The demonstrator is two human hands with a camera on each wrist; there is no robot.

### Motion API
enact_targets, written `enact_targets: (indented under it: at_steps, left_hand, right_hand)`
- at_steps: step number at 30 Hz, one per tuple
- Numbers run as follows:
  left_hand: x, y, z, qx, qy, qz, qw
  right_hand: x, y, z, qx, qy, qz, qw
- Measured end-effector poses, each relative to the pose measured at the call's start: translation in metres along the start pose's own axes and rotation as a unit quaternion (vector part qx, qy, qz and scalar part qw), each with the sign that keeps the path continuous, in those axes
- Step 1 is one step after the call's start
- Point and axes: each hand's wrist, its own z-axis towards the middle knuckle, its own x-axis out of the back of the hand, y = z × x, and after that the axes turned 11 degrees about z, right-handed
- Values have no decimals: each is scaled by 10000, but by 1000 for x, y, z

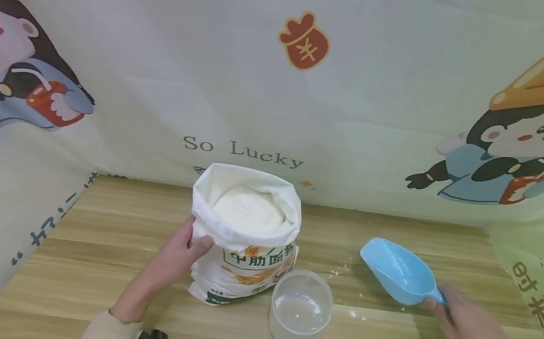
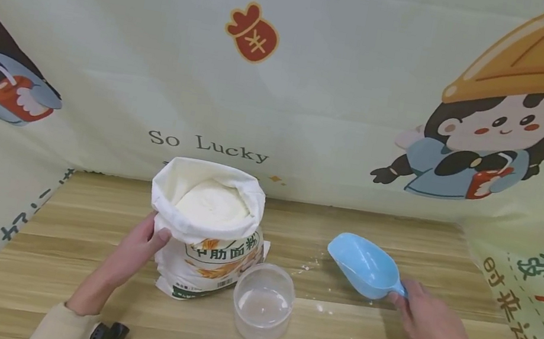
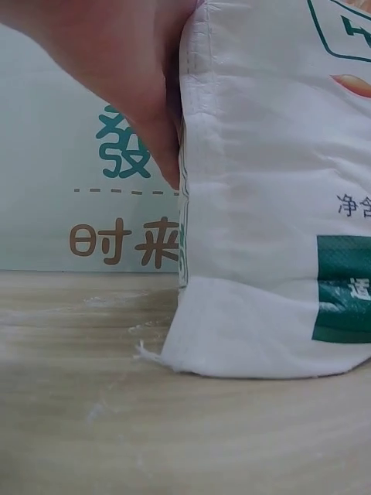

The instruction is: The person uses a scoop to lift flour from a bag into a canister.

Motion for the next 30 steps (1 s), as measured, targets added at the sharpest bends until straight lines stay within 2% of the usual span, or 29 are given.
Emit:
enact_targets:
  at_steps: [5, 7, 11, 15, 18, 22, 25, 30]
  left_hand:
    - [1, 2, 3, -13, -181, -191, 9997]
    - [0, 2, 4, -57, -233, -265, 9994]
    - [-3, 2, 3, -197, -244, -299, 9991]
    - [-7, 4, 1, -348, -208, -275, 9988]
    - [-11, 7, 1, -244, -120, -279, 9992]
    - [-15, 10, 0, -42, -22, -407, 9992]
    - [-16, 11, -1, -18, 2, -490, 9988]
    - [-17, 11, -1, -62, -35, -527, 9986]
  right_hand:
    - [12, -16, 3, -11, 37, 8, 10000]
    - [17, -24, 6, 131, 172, -43, 9998]
    - [27, -42, 11, 705, 620, -253, 9953]
    - [40, -64, 19, 978, 763, -342, 9917]
    - [50, -80, 27, 1330, 904, -399, 9862]
    - [65, -103, 41, 2052, 1114, -564, 9707]
    - [75, -123, 53, 2308, 1087, -700, 9644]
    - [85, -156, 68, 2361, 854, -908, 9637]
